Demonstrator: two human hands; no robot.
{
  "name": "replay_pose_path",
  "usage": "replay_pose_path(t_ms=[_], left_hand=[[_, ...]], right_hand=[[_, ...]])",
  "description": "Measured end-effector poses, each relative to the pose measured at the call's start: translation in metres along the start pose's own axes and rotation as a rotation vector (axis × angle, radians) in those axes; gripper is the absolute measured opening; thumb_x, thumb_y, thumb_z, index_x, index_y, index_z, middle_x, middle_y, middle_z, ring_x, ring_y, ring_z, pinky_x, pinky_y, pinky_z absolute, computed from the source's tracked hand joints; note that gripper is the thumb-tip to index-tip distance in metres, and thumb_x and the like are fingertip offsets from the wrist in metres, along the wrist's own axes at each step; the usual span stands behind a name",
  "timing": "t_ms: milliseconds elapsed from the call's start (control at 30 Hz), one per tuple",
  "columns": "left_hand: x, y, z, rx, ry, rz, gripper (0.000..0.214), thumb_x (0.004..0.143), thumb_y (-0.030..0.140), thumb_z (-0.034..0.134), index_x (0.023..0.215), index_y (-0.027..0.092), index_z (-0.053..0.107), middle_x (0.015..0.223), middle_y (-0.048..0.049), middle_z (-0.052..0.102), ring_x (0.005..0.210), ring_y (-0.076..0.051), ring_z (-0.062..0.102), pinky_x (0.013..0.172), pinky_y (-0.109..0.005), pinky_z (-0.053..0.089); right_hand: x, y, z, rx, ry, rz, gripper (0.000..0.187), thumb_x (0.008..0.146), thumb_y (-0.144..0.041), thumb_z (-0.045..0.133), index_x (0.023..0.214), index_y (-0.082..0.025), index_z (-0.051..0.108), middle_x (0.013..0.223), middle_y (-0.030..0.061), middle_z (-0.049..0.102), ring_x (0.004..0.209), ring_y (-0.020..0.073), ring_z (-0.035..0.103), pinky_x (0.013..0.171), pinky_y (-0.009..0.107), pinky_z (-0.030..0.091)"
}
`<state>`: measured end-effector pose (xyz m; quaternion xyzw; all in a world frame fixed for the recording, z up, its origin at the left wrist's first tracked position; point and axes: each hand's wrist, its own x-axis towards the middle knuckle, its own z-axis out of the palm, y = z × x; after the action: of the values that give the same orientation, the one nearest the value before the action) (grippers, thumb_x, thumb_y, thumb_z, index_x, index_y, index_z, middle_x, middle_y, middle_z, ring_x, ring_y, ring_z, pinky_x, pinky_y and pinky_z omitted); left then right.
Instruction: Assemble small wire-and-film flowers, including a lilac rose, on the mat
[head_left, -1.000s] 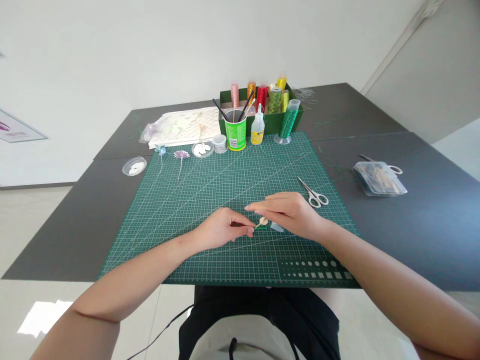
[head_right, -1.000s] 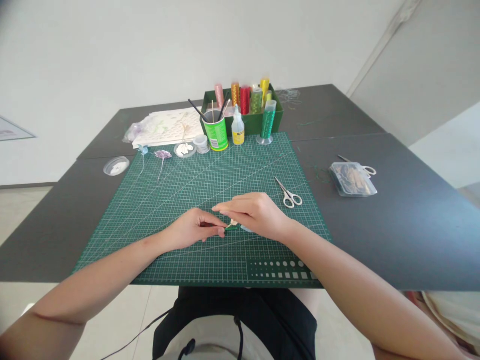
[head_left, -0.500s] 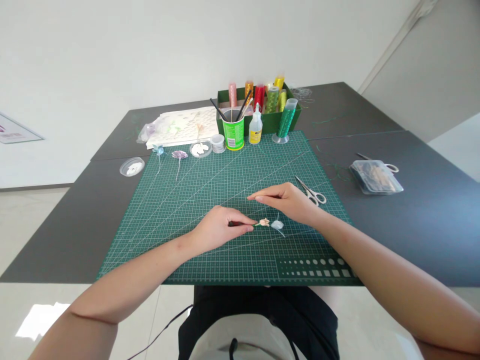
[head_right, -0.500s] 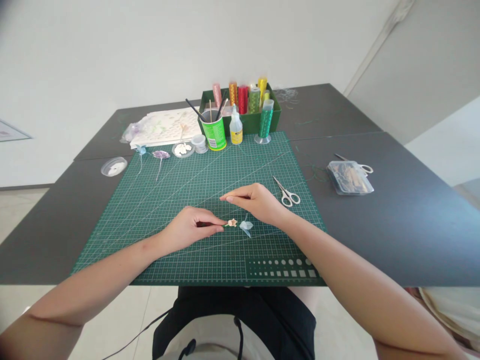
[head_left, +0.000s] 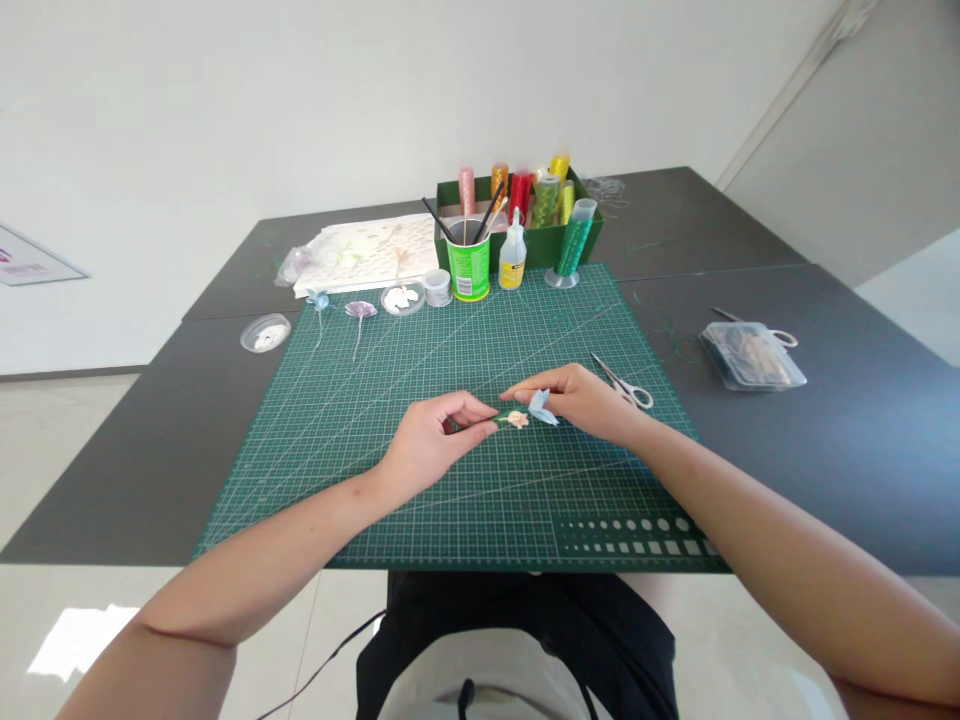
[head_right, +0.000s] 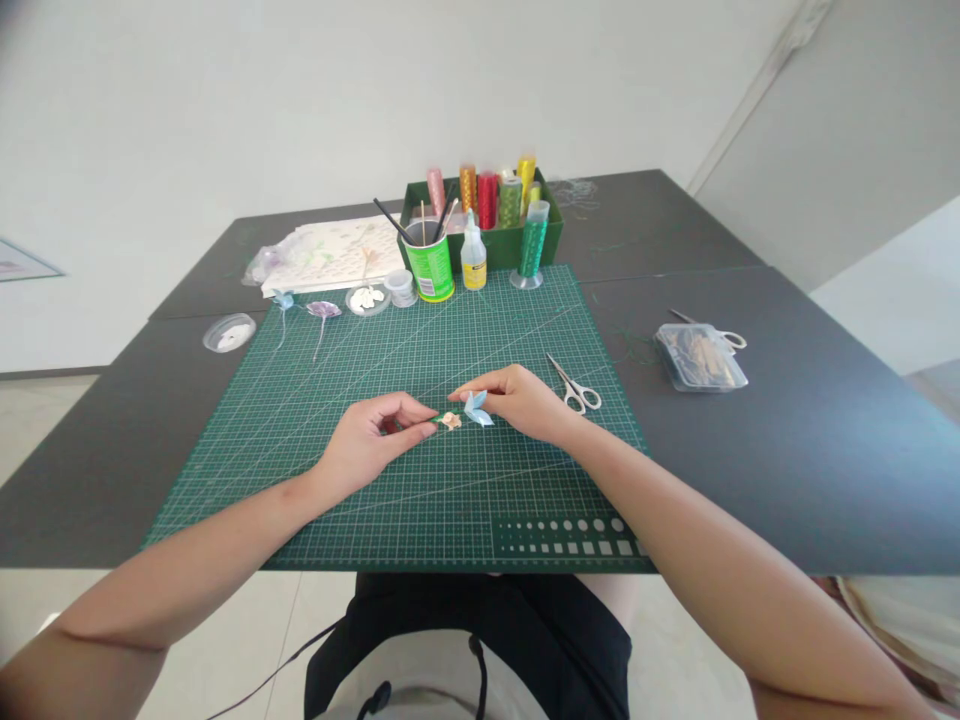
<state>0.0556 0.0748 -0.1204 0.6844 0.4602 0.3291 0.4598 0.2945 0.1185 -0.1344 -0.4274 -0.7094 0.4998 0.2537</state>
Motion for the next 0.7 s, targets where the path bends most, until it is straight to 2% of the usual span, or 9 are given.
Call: replay_pose_path(t_ms=[100,167,233,300,367,433,533,600,700], left_hand=[[0.003,-0.001,-0.001,-0.073,0.056,-0.042,0.022,0.085,0.030,0.076,0.103,0.018,0.075,0.076,-0.0003,0.073,0.064,-0.012,0.062,0.061,-0.023,0.047],[0.004,-0.002,-0.002,-0.096,0.061,-0.060,0.024,0.085,0.030,0.076,0.106,0.018,0.074,0.075,-0.0002,0.072,0.065,-0.012,0.062,0.062,-0.023,0.048],[0.004,-0.002,-0.002,-0.101,0.048,-0.063,0.022,0.086,0.031,0.074,0.103,0.018,0.076,0.077,-0.0010,0.073,0.066,-0.012,0.062,0.064,-0.024,0.048],[0.004,-0.003,-0.001,-0.106,0.032,-0.064,0.020,0.087,0.032,0.073,0.102,0.018,0.077,0.081,-0.0021,0.075,0.069,-0.012,0.063,0.066,-0.024,0.049],[0.005,-0.005,-0.001,-0.120,0.021,-0.061,0.021,0.087,0.033,0.073,0.102,0.018,0.078,0.083,-0.0027,0.076,0.068,-0.012,0.062,0.066,-0.025,0.049],[0.005,-0.008,0.000,-0.137,0.017,-0.058,0.022,0.087,0.034,0.074,0.101,0.018,0.078,0.083,-0.0027,0.075,0.066,-0.012,0.061,0.064,-0.024,0.049],[0.007,-0.011,0.000,-0.172,0.020,-0.060,0.021,0.086,0.035,0.074,0.098,0.018,0.078,0.079,-0.0018,0.074,0.064,-0.011,0.058,0.063,-0.023,0.048],[0.007,-0.011,0.000,-0.186,0.025,-0.058,0.020,0.085,0.034,0.075,0.097,0.018,0.078,0.078,-0.0014,0.074,0.062,-0.010,0.057,0.061,-0.022,0.046],[0.008,-0.010,-0.001,-0.194,0.030,-0.043,0.018,0.086,0.032,0.074,0.097,0.018,0.077,0.079,-0.0009,0.074,0.062,-0.009,0.056,0.061,-0.022,0.044]], right_hand=[[0.000,0.002,0.001,-0.019,-0.008,-0.023,0.039,0.089,-0.052,0.066,0.081,-0.017,0.079,0.074,0.0028,0.073,0.073,0.0189,0.066,0.066,0.029,0.048],[-0.001,0.002,0.003,-0.062,-0.013,-0.009,0.046,0.089,-0.057,0.065,0.066,-0.017,0.069,0.057,-0.0026,0.053,0.056,0.0125,0.048,0.054,0.027,0.034],[-0.001,0.000,0.004,-0.081,-0.019,0.001,0.052,0.090,-0.058,0.064,0.058,-0.018,0.056,0.055,-0.0053,0.037,0.053,0.0098,0.033,0.051,0.027,0.024],[-0.001,-0.002,0.005,-0.077,-0.024,0.004,0.055,0.089,-0.059,0.064,0.055,-0.020,0.047,0.056,-0.0058,0.030,0.053,0.0094,0.027,0.051,0.028,0.020],[-0.002,-0.004,0.006,-0.079,-0.025,0.007,0.056,0.089,-0.060,0.063,0.055,-0.020,0.044,0.057,-0.0057,0.029,0.054,0.0094,0.026,0.051,0.028,0.020],[-0.002,-0.004,0.006,-0.095,-0.025,0.013,0.051,0.090,-0.058,0.062,0.058,-0.019,0.054,0.057,-0.0057,0.032,0.054,0.0096,0.027,0.052,0.028,0.020],[-0.003,-0.002,0.006,-0.112,-0.049,0.035,0.042,0.092,-0.053,0.058,0.084,-0.016,0.076,0.057,-0.0059,0.038,0.053,0.0104,0.030,0.051,0.027,0.022],[-0.003,-0.002,0.006,-0.113,-0.081,0.046,0.040,0.093,-0.048,0.058,0.100,-0.016,0.080,0.056,-0.0058,0.043,0.052,0.0108,0.035,0.051,0.026,0.025],[-0.005,-0.003,0.005,-0.127,-0.134,0.019,0.035,0.095,-0.039,0.057,0.102,-0.016,0.081,0.056,-0.0042,0.053,0.052,0.0114,0.045,0.054,0.026,0.034]])
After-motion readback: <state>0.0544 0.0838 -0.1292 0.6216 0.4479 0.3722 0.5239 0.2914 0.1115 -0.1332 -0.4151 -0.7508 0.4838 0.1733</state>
